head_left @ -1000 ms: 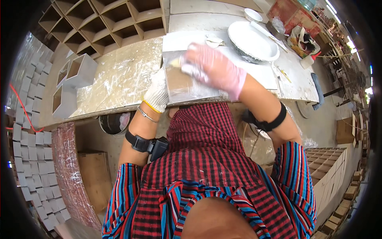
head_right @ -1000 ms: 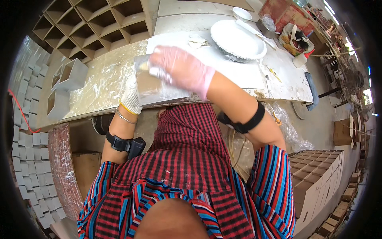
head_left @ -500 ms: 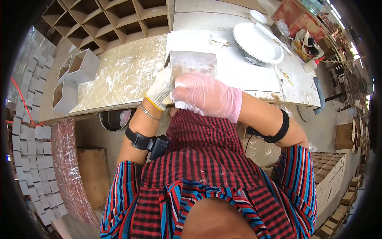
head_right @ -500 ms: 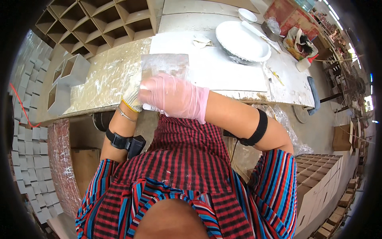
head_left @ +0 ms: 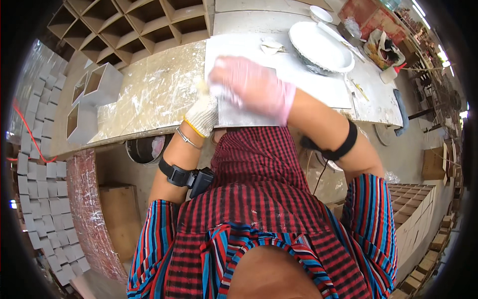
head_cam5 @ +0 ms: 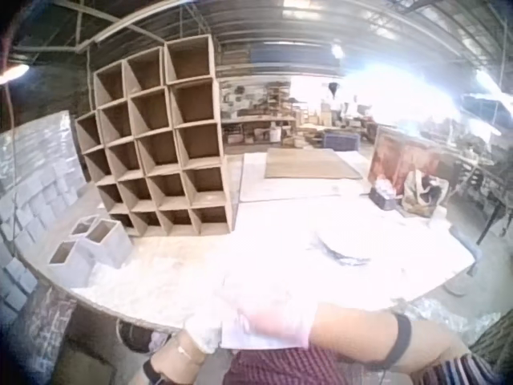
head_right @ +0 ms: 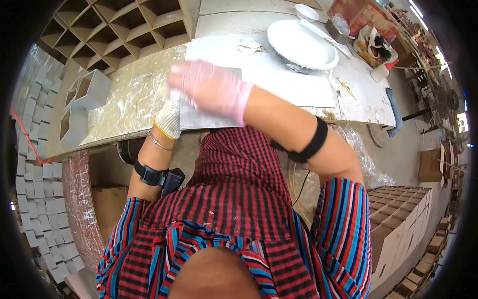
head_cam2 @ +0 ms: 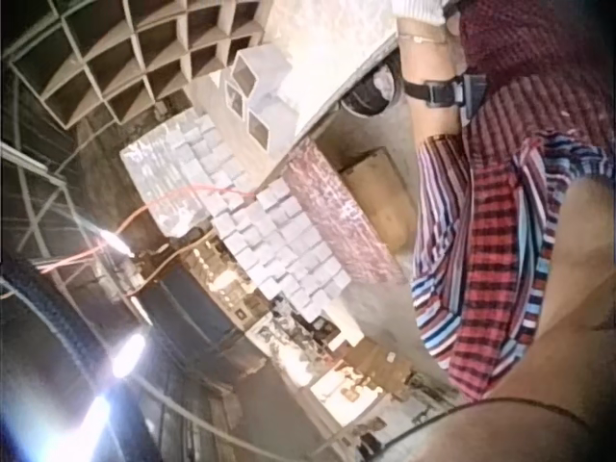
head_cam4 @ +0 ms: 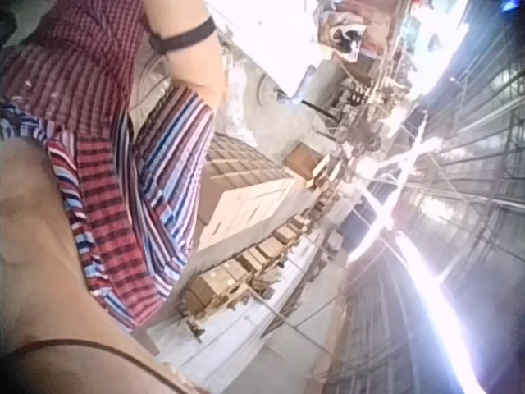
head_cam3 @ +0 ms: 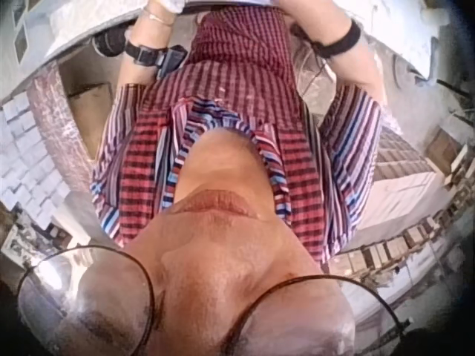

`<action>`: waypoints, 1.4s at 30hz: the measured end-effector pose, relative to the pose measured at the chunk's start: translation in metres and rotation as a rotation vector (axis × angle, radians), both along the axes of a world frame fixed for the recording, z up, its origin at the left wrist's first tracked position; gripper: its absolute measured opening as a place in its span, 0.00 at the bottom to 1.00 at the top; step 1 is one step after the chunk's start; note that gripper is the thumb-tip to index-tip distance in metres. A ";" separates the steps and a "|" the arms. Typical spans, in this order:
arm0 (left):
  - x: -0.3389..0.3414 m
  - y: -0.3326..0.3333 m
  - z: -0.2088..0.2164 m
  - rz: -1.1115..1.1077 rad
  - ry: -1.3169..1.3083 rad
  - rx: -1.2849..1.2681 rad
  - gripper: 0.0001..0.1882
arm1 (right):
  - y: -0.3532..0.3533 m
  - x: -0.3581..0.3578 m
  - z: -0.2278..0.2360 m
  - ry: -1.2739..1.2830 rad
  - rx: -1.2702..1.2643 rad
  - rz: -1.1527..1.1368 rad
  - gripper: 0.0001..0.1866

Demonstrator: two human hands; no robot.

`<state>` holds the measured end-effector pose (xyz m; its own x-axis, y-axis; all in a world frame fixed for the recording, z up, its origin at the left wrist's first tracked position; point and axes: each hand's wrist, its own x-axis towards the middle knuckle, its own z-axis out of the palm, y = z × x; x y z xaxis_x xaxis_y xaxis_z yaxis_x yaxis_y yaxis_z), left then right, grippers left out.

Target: Applying a white finishing paste or adhesive to the surfaces of small rectangular boxes using an applicator pad.

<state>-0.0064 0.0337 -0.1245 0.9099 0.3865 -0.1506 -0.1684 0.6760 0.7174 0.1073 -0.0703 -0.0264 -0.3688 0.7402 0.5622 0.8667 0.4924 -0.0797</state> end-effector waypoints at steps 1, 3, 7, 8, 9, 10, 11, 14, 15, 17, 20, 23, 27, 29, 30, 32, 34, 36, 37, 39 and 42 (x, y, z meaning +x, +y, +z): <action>0.001 -0.014 0.016 0.067 -0.051 -0.195 0.23 | 0.007 0.006 0.001 0.021 0.074 -0.101 0.19; -0.001 0.007 -0.001 -0.215 -0.315 -0.102 0.23 | 0.005 0.008 -0.006 0.036 0.152 -0.065 0.18; -0.022 -0.007 0.018 -0.045 -0.088 0.081 0.22 | -0.025 -0.026 -0.007 0.046 -0.056 0.129 0.20; -0.025 -0.004 0.015 -0.129 -0.190 -0.027 0.22 | -0.032 -0.028 -0.008 0.023 -0.051 0.126 0.21; -0.019 0.000 0.006 -0.102 -0.146 0.109 0.22 | -0.029 -0.020 -0.016 0.059 0.021 0.097 0.22; -0.011 0.004 -0.001 -0.071 -0.095 0.245 0.22 | -0.020 -0.009 -0.014 0.049 0.120 0.060 0.21; -0.007 0.013 -0.013 -0.194 -0.281 0.073 0.22 | -0.009 0.004 -0.011 0.037 0.219 0.023 0.21; 0.001 0.016 -0.018 -0.173 -0.319 0.686 0.23 | -0.002 0.019 -0.004 0.058 0.178 -0.089 0.16; 0.000 0.016 -0.015 -0.279 -0.471 0.234 0.23 | -0.005 0.007 -0.012 0.077 0.212 -0.035 0.14; -0.010 0.014 -0.011 -0.348 -0.547 -0.254 0.23 | -0.023 -0.016 -0.012 0.088 0.057 0.096 0.10; -0.019 0.010 -0.010 -0.203 -0.269 -0.192 0.23 | -0.016 -0.016 -0.011 0.085 0.058 0.118 0.09; 0.003 -0.025 0.040 0.089 0.097 0.024 0.23 | 0.011 0.014 -0.009 0.146 0.139 -0.063 0.09; -0.001 0.012 -0.004 -0.092 -0.025 0.347 0.22 | -0.008 -0.015 -0.006 0.080 0.122 0.003 0.12; -0.014 0.008 0.004 -0.212 -0.282 0.121 0.20 | -0.019 -0.024 -0.018 0.103 0.059 0.113 0.12; -0.021 0.008 0.006 -0.265 -0.411 0.009 0.20 | -0.026 -0.025 -0.013 0.047 0.024 0.094 0.12; -0.016 0.018 -0.010 -0.161 -0.277 0.808 0.19 | -0.016 0.005 -0.011 0.100 0.028 -0.024 0.12; -0.007 0.017 -0.020 -0.356 -0.529 -0.165 0.19 | -0.013 0.024 -0.011 0.123 0.056 -0.112 0.13; -0.004 0.019 -0.020 -0.416 -0.556 -0.177 0.20 | -0.014 0.031 -0.015 0.121 0.108 -0.162 0.14; -0.007 0.018 -0.020 -0.407 -0.533 -0.222 0.21 | -0.024 0.018 -0.016 0.095 0.261 -0.040 0.14; -0.010 0.019 -0.020 -0.396 -0.515 -0.253 0.22 | -0.044 -0.004 -0.024 0.055 -0.037 -0.014 0.12; -0.014 0.022 -0.015 -0.397 -0.500 -0.256 0.24 | -0.040 0.008 -0.023 0.057 0.005 -0.023 0.11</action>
<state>-0.0200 0.0557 -0.1394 0.9593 0.0176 0.2819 -0.1419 0.8930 0.4272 0.1157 -0.1102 -0.0497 -0.3190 0.7455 0.5852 0.8719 0.4729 -0.1271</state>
